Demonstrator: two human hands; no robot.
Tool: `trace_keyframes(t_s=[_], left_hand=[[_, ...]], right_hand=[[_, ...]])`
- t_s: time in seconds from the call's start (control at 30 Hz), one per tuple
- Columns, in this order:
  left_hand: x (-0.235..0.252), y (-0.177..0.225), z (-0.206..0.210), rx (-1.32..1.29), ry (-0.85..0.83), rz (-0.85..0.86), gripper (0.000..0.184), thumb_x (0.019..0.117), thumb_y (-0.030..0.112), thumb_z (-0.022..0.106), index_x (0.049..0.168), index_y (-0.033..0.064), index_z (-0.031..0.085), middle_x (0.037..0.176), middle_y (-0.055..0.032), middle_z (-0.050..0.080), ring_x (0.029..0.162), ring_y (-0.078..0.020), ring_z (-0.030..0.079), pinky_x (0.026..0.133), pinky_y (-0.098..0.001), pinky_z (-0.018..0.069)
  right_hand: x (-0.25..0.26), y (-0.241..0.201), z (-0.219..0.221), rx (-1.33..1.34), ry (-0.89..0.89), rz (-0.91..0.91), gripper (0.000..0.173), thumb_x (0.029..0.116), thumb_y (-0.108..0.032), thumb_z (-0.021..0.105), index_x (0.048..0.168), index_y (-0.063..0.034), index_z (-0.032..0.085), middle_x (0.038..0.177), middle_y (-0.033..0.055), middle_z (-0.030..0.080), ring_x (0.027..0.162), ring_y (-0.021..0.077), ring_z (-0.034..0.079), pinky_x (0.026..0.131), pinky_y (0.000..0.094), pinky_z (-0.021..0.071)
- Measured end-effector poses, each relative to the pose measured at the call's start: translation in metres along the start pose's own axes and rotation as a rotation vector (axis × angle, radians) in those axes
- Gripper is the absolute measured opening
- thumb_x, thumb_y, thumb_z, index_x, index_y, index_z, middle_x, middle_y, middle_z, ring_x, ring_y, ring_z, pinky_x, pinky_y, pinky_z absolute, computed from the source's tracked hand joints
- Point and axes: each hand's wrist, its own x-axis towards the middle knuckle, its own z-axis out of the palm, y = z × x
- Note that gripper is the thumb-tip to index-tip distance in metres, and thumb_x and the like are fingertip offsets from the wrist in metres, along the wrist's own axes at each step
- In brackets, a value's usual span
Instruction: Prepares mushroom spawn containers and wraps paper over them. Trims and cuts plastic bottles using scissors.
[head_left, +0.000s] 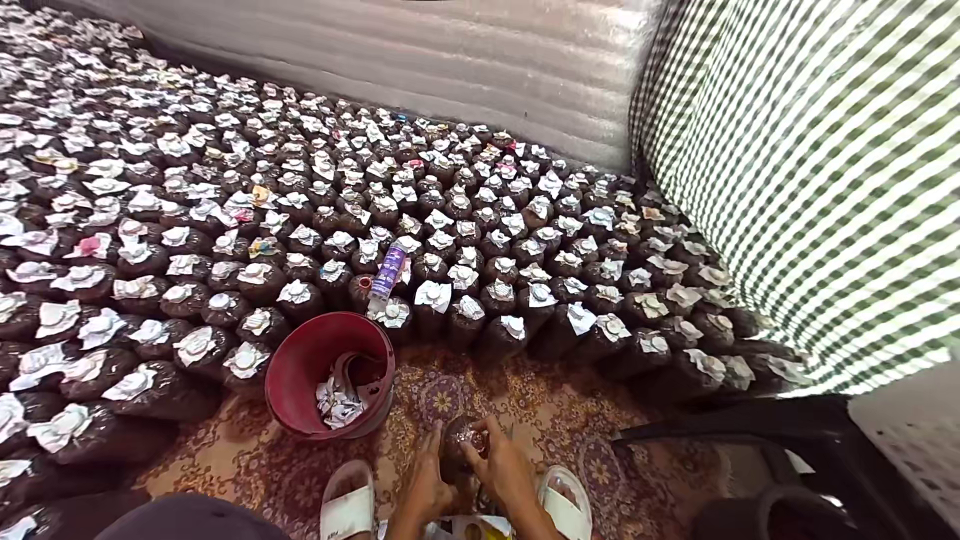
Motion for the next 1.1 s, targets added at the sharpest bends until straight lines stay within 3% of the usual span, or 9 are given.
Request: trace_keyframes(t_s=[0.13, 0.23, 0.37, 0.5, 0.63, 0.73, 0.83, 0.97, 1.1], left_hand=[[0.013, -0.009, 0.010, -0.038, 0.088, 0.062, 0.105, 0.0681, 0.008, 0.081, 0.160, 0.0056, 0.030, 0.160, -0.0156, 0.040, 0.144, -0.0305, 0.046, 0.116, -0.0480, 0.0407], [0.007, 0.000, 0.014, -0.044, 0.174, 0.009, 0.096, 0.0701, 0.027, 0.084, 0.153, 0.0045, 0.042, 0.147, -0.0170, 0.055, 0.133, -0.0311, 0.056, 0.111, -0.0493, 0.0450], [-0.001, 0.011, 0.019, -0.115, 0.212, -0.067, 0.113, 0.0618, 0.050, 0.091, 0.153, 0.0035, 0.041, 0.142, -0.0181, 0.059, 0.127, -0.0309, 0.060, 0.107, -0.0503, 0.0486], [0.007, 0.003, 0.013, -0.132, 0.262, 0.111, 0.093, 0.0692, 0.023, 0.086, 0.151, 0.0066, 0.045, 0.144, -0.0149, 0.058, 0.127, -0.0300, 0.061, 0.104, -0.0521, 0.0510], [0.009, 0.006, 0.005, 0.043, 0.260, 0.129, 0.105, 0.0593, 0.020, 0.089, 0.153, 0.0093, 0.043, 0.153, -0.0092, 0.050, 0.135, -0.0267, 0.055, 0.105, -0.0478, 0.0511], [0.012, -0.001, 0.012, 0.003, 0.214, 0.096, 0.100, 0.0637, 0.010, 0.085, 0.154, 0.0105, 0.041, 0.150, -0.0113, 0.053, 0.128, -0.0301, 0.060, 0.101, -0.0517, 0.0531], [0.013, -0.005, 0.017, -0.069, 0.154, 0.075, 0.090, 0.0739, 0.009, 0.080, 0.155, 0.0085, 0.041, 0.146, -0.0147, 0.057, 0.130, -0.0303, 0.060, 0.109, -0.0512, 0.0481], [0.014, -0.009, 0.017, -0.068, 0.072, 0.078, 0.100, 0.0694, 0.017, 0.086, 0.157, 0.0063, 0.037, 0.150, -0.0151, 0.053, 0.134, -0.0288, 0.056, 0.112, -0.0481, 0.0456], [0.013, -0.010, 0.006, -0.157, -0.014, 0.093, 0.102, 0.0698, 0.005, 0.082, 0.159, 0.0028, 0.031, 0.152, -0.0193, 0.050, 0.138, -0.0311, 0.052, 0.116, -0.0476, 0.0416]], right_hand=[[0.001, 0.000, 0.010, -0.021, 0.147, -0.100, 0.046, 0.0921, -0.040, 0.065, 0.128, -0.0110, 0.065, 0.090, 0.0127, 0.075, 0.083, 0.0344, 0.074, 0.073, 0.0555, 0.0571], [0.011, -0.008, 0.002, -0.039, 0.173, -0.130, 0.045, 0.0918, -0.040, 0.064, 0.125, -0.0109, 0.065, 0.089, 0.0117, 0.074, 0.082, 0.0332, 0.074, 0.072, 0.0543, 0.0571], [0.013, -0.021, -0.015, -0.008, 0.159, -0.158, 0.045, 0.0905, -0.039, 0.065, 0.125, -0.0096, 0.065, 0.089, 0.0117, 0.074, 0.084, 0.0326, 0.073, 0.075, 0.0540, 0.0566], [-0.015, -0.005, -0.013, 0.066, 0.191, -0.270, 0.042, 0.0891, -0.036, 0.068, 0.118, -0.0059, 0.068, 0.080, 0.0098, 0.072, 0.071, 0.0293, 0.071, 0.065, 0.0532, 0.0574], [-0.019, 0.014, -0.014, 0.062, 0.146, -0.232, 0.041, 0.0885, -0.037, 0.068, 0.117, -0.0080, 0.068, 0.082, 0.0089, 0.072, 0.074, 0.0291, 0.072, 0.068, 0.0538, 0.0572], [-0.014, 0.007, -0.012, 0.074, 0.094, -0.193, 0.043, 0.0884, -0.038, 0.069, 0.119, -0.0077, 0.067, 0.087, 0.0104, 0.073, 0.080, 0.0293, 0.073, 0.073, 0.0531, 0.0581], [-0.005, 0.004, -0.006, 0.114, 0.056, -0.126, 0.044, 0.0877, -0.038, 0.070, 0.122, -0.0094, 0.066, 0.088, 0.0100, 0.073, 0.081, 0.0286, 0.072, 0.075, 0.0518, 0.0576], [0.009, 0.021, -0.019, 0.240, -0.172, -0.107, 0.059, 0.0891, -0.051, 0.075, 0.131, -0.0114, 0.061, 0.094, 0.0125, 0.071, 0.081, 0.0274, 0.069, 0.081, 0.0500, 0.0573], [0.037, 0.055, -0.029, 0.483, -0.132, -0.041, 0.044, 0.1021, -0.045, 0.060, 0.129, -0.0113, 0.067, 0.096, 0.0103, 0.070, 0.075, 0.0201, 0.066, 0.070, 0.0410, 0.0552]])
